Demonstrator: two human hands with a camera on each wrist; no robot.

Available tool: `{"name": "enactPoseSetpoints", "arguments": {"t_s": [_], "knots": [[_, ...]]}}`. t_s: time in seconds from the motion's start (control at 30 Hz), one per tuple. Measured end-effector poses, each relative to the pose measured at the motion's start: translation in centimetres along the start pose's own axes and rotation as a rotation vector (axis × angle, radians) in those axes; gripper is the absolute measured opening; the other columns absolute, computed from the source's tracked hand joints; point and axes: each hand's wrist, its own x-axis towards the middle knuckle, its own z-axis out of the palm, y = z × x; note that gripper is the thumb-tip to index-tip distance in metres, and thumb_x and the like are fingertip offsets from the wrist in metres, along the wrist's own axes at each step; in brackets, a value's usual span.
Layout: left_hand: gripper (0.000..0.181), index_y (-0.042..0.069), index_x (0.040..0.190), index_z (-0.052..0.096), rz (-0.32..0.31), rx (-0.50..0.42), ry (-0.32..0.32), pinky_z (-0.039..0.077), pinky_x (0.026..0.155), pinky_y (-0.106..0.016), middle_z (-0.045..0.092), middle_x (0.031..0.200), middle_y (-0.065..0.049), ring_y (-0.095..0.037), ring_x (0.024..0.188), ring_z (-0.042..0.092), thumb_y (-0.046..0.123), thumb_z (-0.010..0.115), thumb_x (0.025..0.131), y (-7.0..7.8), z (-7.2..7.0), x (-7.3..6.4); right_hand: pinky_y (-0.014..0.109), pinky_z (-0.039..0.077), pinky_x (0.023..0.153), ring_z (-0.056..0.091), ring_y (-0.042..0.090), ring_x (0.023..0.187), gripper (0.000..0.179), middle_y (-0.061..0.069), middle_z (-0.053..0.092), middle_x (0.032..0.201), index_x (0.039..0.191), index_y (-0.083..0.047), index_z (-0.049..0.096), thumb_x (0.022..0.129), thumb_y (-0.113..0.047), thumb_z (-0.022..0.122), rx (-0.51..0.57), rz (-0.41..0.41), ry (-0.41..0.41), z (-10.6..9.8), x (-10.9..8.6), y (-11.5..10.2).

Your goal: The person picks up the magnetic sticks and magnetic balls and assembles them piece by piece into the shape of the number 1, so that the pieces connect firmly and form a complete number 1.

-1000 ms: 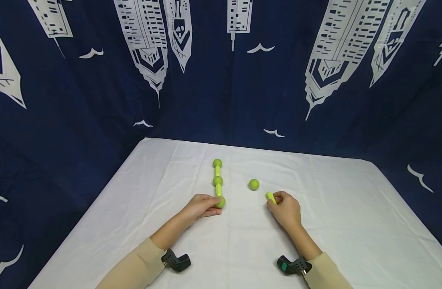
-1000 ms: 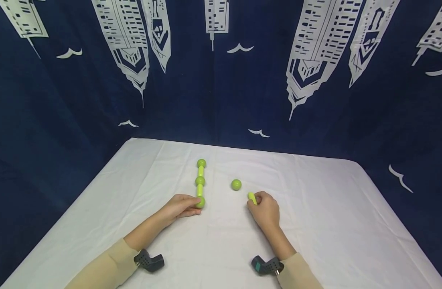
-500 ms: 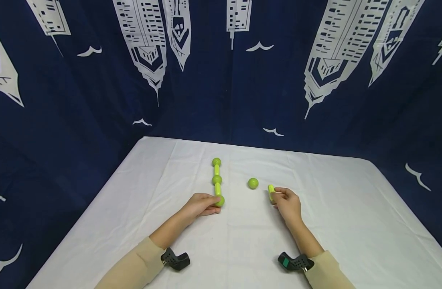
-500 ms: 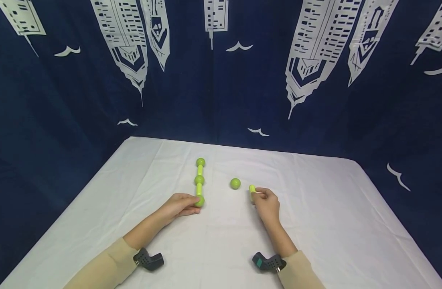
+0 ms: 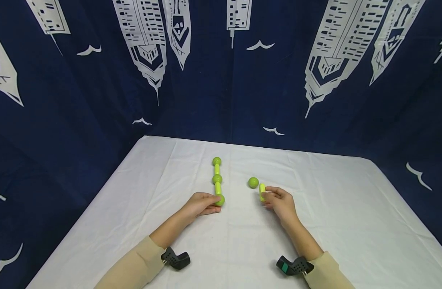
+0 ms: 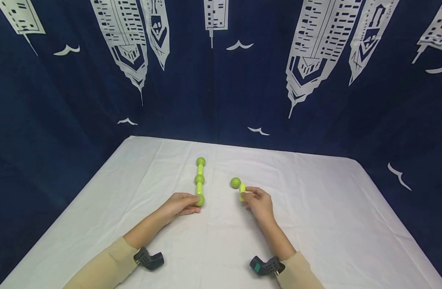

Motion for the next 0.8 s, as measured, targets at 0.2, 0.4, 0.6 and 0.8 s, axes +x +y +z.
{"name": "enactPoseSetpoints", "arguments": {"t_s": [0.2, 0.4, 0.6, 0.8], "knots": [[0.039, -0.014, 0.112, 0.061, 0.007, -0.005, 0.003, 0.058, 0.072, -0.020, 0.069, 0.081, -0.007, -0.010, 0.071, 0.068, 0.022, 0.064, 0.096, 0.0, -0.1, -0.2, 0.021, 0.056, 0.064, 0.063, 0.010, 0.068, 0.033, 0.002, 0.067, 0.083, 0.117, 0.009, 0.059, 0.088, -0.006, 0.067, -0.005, 0.011, -0.064, 0.4, -0.5, -0.2], [0.040, -0.014, 0.112, 0.061, 0.008, -0.012, -0.003, 0.058, 0.071, -0.019, 0.069, 0.080, -0.006, -0.010, 0.071, 0.068, 0.022, 0.065, 0.095, 0.0, 0.0, -0.1, 0.023, 0.057, 0.065, 0.065, 0.012, 0.071, 0.034, 0.004, 0.069, 0.085, 0.117, 0.009, 0.059, 0.087, -0.004, 0.068, 0.003, -0.014, -0.106, 0.8, -1.1, -0.4], [0.039, -0.014, 0.112, 0.061, 0.011, -0.015, -0.006, 0.058, 0.072, -0.020, 0.069, 0.079, -0.005, -0.010, 0.072, 0.068, 0.022, 0.064, 0.096, -0.1, 0.0, -0.1, 0.024, 0.057, 0.066, 0.067, 0.014, 0.073, 0.037, 0.005, 0.070, 0.086, 0.118, 0.011, 0.057, 0.086, -0.003, 0.069, 0.037, -0.030, -0.167, 1.4, -2.0, -1.0], [0.038, -0.012, 0.112, 0.062, 0.008, -0.022, -0.001, 0.058, 0.072, -0.019, 0.070, 0.079, -0.006, -0.011, 0.072, 0.069, 0.021, 0.065, 0.094, -0.2, -0.1, 0.1, 0.024, 0.058, 0.066, 0.068, 0.015, 0.073, 0.036, 0.006, 0.069, 0.085, 0.117, 0.010, 0.057, 0.085, -0.001, 0.069, 0.040, -0.007, -0.209, 2.4, -2.7, -1.1]]}}
